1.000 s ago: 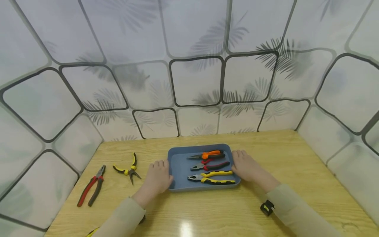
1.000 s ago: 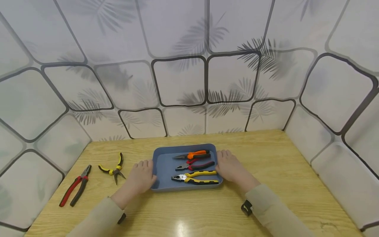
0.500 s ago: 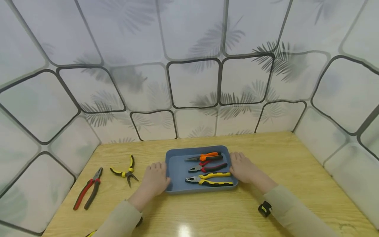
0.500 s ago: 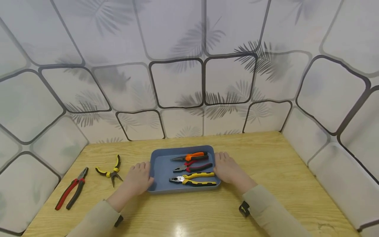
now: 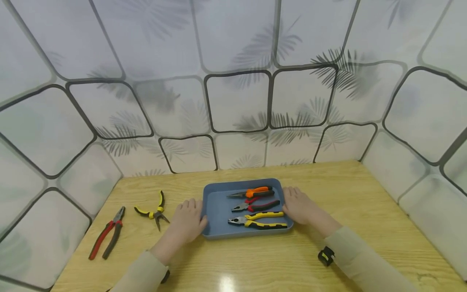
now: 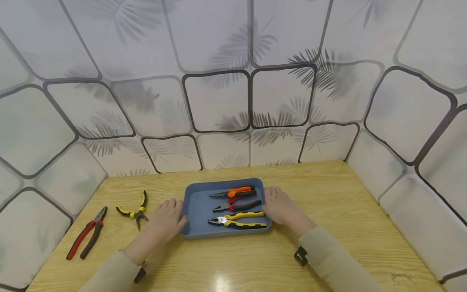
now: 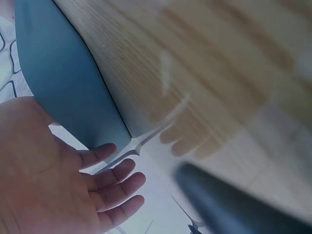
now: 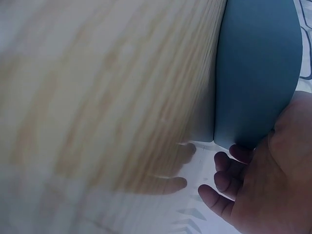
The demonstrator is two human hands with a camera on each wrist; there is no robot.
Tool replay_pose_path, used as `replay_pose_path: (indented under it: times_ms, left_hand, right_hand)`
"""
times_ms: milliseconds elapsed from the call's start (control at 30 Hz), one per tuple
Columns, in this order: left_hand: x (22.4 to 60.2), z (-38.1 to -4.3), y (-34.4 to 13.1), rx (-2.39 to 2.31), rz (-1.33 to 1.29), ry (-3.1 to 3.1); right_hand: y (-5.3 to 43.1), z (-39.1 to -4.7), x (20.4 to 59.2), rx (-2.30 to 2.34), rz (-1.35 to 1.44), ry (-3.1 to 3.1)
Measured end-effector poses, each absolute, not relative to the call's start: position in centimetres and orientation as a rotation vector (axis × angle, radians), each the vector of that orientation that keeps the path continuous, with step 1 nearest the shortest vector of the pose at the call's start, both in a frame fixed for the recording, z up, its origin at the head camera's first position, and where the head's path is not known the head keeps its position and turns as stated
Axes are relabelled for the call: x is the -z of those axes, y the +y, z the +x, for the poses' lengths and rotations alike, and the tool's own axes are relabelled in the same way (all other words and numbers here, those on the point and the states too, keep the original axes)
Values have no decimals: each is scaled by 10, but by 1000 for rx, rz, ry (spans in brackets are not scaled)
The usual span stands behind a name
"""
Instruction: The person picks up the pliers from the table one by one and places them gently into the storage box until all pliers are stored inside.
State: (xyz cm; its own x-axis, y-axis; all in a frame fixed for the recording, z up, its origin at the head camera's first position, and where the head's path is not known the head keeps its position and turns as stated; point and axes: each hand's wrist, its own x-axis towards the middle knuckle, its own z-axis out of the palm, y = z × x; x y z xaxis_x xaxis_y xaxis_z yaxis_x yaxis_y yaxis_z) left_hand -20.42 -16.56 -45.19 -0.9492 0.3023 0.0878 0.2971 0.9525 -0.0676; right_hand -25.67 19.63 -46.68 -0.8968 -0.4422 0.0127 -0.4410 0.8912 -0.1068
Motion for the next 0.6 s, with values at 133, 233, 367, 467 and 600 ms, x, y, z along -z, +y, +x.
replay_pose_path:
  times_ms: [133,233,367,467,600]
  left_hand:
    - [453,-201,-170,-72,-504,-2984]
    - [452,-201,-175,-97,-559,-2949]
    - [449,-201,-179,-113,-629,-2907]
    - [446,-201,-182,-111,-676,-2888]
    - [439,-201,-188,-95,-747,-2866]
  right_hand:
    - [196,-256,467,174,-693,3038]
    - [196,-256,467,179,-681,3033]
    - [197,-254,467,183,-715,3054]
    - [198,-253,467,174,-715,3090]
    - [196,-251,466,152,-645,3122]
